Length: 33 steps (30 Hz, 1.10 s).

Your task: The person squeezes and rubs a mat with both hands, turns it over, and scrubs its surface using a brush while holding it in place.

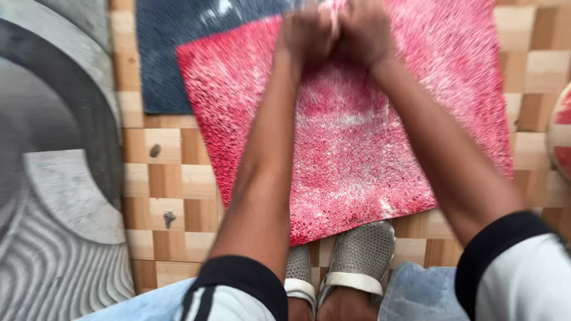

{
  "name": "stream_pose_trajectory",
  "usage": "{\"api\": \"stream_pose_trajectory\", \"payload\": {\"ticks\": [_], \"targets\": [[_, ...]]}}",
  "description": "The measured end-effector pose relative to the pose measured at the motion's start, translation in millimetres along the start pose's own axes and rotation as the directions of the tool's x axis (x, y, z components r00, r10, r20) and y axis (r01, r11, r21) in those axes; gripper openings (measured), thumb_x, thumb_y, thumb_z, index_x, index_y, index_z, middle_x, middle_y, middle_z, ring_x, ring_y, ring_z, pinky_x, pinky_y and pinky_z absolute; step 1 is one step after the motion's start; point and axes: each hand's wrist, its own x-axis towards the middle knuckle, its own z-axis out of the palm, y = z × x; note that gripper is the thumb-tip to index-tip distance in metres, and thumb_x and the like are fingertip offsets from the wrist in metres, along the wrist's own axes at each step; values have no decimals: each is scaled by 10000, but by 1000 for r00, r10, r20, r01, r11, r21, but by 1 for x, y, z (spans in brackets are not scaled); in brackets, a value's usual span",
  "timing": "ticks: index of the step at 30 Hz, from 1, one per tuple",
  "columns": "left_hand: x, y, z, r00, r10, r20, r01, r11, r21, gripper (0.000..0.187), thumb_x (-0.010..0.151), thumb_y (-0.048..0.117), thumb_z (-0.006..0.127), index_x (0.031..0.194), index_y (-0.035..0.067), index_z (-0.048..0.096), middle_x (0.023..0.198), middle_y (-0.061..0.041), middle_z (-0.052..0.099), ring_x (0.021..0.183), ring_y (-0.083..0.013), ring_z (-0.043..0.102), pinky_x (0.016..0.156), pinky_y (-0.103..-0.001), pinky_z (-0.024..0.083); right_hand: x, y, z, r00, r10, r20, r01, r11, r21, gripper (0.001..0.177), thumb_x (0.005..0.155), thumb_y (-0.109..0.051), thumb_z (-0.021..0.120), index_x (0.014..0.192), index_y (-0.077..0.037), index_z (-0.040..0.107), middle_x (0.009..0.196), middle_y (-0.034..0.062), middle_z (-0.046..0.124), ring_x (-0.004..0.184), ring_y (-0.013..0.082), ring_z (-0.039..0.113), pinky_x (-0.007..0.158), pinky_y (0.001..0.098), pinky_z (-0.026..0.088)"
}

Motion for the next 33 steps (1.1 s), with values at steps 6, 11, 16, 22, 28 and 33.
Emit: {"api": "stream_pose_trajectory", "payload": {"ticks": [6, 11, 16, 22, 28, 33], "targets": [[-117, 65, -58, 959, 18, 283, -19, 1000, 4, 290, 977, 200, 563, 728, 64, 625, 646, -99, 625, 497, -177, 609, 413, -376, 564, -90, -97, -59, 997, -17, 80, 9, 996, 90, 429, 1029, -409, 658, 742, -131, 501, 776, 48, 530, 648, 144, 474, 557, 336, 430], [-206, 117, -107, 919, -9, 394, -5, 999, 34, 303, 919, 297, 561, 759, 66, 674, 701, -144, 675, 618, -259, 701, 549, -430, 594, -145, -176, -133, 926, 36, 376, -149, 949, 276, 518, 903, -528, 722, 685, -92, 547, 663, 78, 546, 567, 219, 538, 501, 388, 474], [-245, 153, -157, 872, -130, 472, 172, 984, -47, 393, 922, 358, 518, 751, 74, 730, 791, -199, 731, 732, -355, 732, 693, -505, 594, -171, -203, -182, 903, 22, 430, -234, 864, 447, 308, 769, -368, 736, 760, -62, 695, 824, 136, 667, 771, 369, 683, 707, 494, 551], [-253, 143, -174, 859, -43, 510, 155, 972, -179, 456, 975, 380, 470, 750, 82, 734, 805, -198, 731, 772, -359, 732, 757, -494, 590, -166, -226, -194, 680, 132, 721, -465, 838, 286, 399, 811, -471, 727, 808, -72, 737, 833, 184, 716, 810, 378, 703, 763, 497, 559], [-254, 129, -163, 877, 32, 480, 70, 979, -193, 461, 956, 386, 450, 709, 96, 709, 752, -179, 722, 716, -367, 719, 698, -515, 577, -180, -235, -180, 931, 160, 327, -287, 876, 388, 283, 827, -352, 657, 751, -80, 676, 715, 153, 651, 673, 371, 671, 617, 496, 534], [-246, 93, -117, 941, -8, 338, 104, 959, -264, 415, 983, 384, 464, 762, 96, 664, 667, -148, 702, 541, -307, 694, 511, -473, 568, -156, -205, -122, 956, -23, 294, -92, 925, 370, 513, 1008, -489, 554, 625, -153, 496, 493, 29, 463, 402, 188, 469, 436, 409, 439]]}}
